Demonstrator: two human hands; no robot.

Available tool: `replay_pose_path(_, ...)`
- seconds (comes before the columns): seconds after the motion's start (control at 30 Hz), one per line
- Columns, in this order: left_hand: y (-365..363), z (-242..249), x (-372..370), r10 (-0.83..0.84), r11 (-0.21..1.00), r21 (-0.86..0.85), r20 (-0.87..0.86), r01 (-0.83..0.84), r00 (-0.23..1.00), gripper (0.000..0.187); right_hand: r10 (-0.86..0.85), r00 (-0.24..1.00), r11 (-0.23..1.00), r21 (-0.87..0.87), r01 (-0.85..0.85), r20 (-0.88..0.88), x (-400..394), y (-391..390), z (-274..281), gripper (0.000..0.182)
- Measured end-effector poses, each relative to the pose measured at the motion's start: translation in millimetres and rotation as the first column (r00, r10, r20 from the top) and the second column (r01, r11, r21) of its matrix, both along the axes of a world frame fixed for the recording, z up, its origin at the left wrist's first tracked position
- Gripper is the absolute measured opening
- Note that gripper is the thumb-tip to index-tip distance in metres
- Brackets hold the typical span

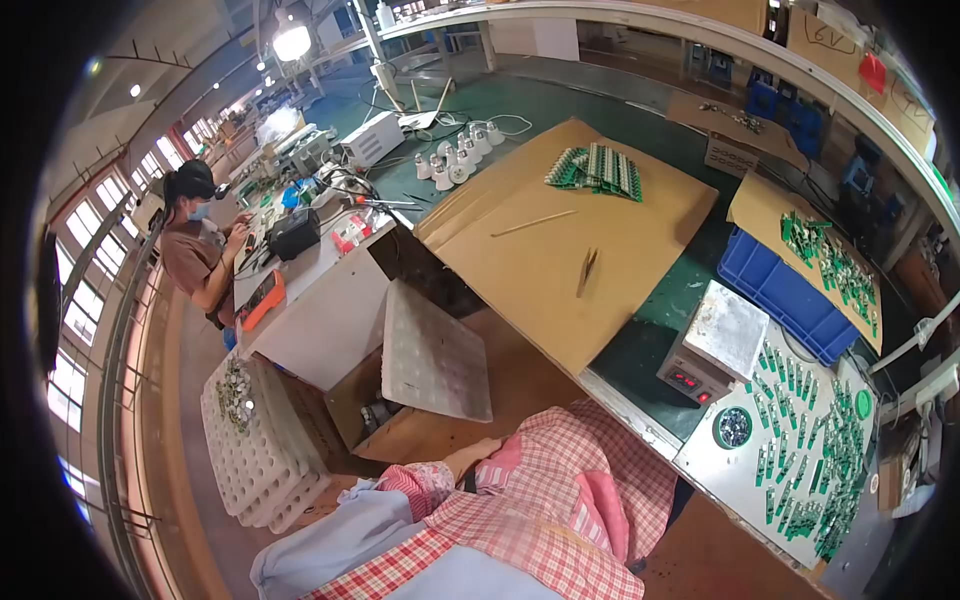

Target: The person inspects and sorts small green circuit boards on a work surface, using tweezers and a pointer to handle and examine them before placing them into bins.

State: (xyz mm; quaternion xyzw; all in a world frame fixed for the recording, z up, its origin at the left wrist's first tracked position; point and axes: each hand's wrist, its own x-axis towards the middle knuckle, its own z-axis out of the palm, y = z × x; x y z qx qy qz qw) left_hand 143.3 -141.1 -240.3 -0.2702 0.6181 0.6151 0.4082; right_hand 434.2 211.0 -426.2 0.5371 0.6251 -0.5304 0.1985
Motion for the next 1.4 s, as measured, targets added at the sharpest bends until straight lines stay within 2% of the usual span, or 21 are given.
replay_pose_path(0.07, 1.6, 31.6, 5.7, 0.088, 0.980, 0.182, -0.009, -0.085, 0.996, 0.046, -0.020, 1.000, 1.000, -0.011, 0.020, -0.002, 0.5, 0.4, 1.5, 0.023)
replay_pose_path(0.1, 6.2, 45.7, -0.8, 0.084, 0.968, 0.238, -0.020, -0.077, 0.996, 0.045, -0.039, 0.999, 0.999, -0.014, 0.039, -0.003, 5.0, -3.0, 2.3, 0.023)
replay_pose_path(0.17, 12.2, 66.4, -9.4, 0.048, 0.959, 0.281, -0.032, -0.037, 0.998, 0.045, -0.077, 0.997, 0.997, -0.008, 0.077, -0.017, 13.5, -10.7, 8.6, 0.023)
replay_pose_path(0.27, 23.0, 69.1, -36.4, 0.014, 0.943, 0.331, 0.024, -0.021, 1.000, 0.045, -0.174, 0.985, 0.984, 0.032, 0.174, -0.011, 13.9, -25.9, 29.2, 0.023)
replay_pose_path(0.57, 46.8, 68.2, -70.4, -0.140, 0.968, 0.213, 0.029, 0.131, 0.990, 0.043, -0.504, 0.863, 0.863, -0.017, 0.505, 0.046, 49.9, -85.7, 44.6, 0.023)
replay_pose_path(0.8, 65.4, 68.7, -70.2, -0.196, 0.978, 0.074, 0.045, 0.193, 0.979, 0.042, -0.736, 0.660, 0.656, -0.085, 0.750, 0.152, 93.9, -135.0, 28.0, 0.023)
replay_pose_path(0.97, 108.1, 67.5, -57.0, -0.208, 0.974, -0.073, 0.083, 0.214, 0.975, 0.042, -0.825, 0.517, 0.494, -0.152, 0.856, 0.227, 84.6, -147.5, 15.9, 0.023)
replay_pose_path(1.2, 218.7, 63.7, -35.3, -0.256, 0.936, -0.207, 0.148, 0.283, 0.955, 0.041, -0.891, 0.359, 0.308, -0.212, 0.928, 0.278, 59.9, -106.8, 12.9, 0.023)
replay_pose_path(1.4, 289.9, 78.2, -15.1, -0.277, 0.904, -0.283, 0.186, 0.322, 0.943, 0.040, -0.914, 0.305, 0.248, -0.226, 0.942, 0.268, 68.4, -32.1, 45.9, 0.022)
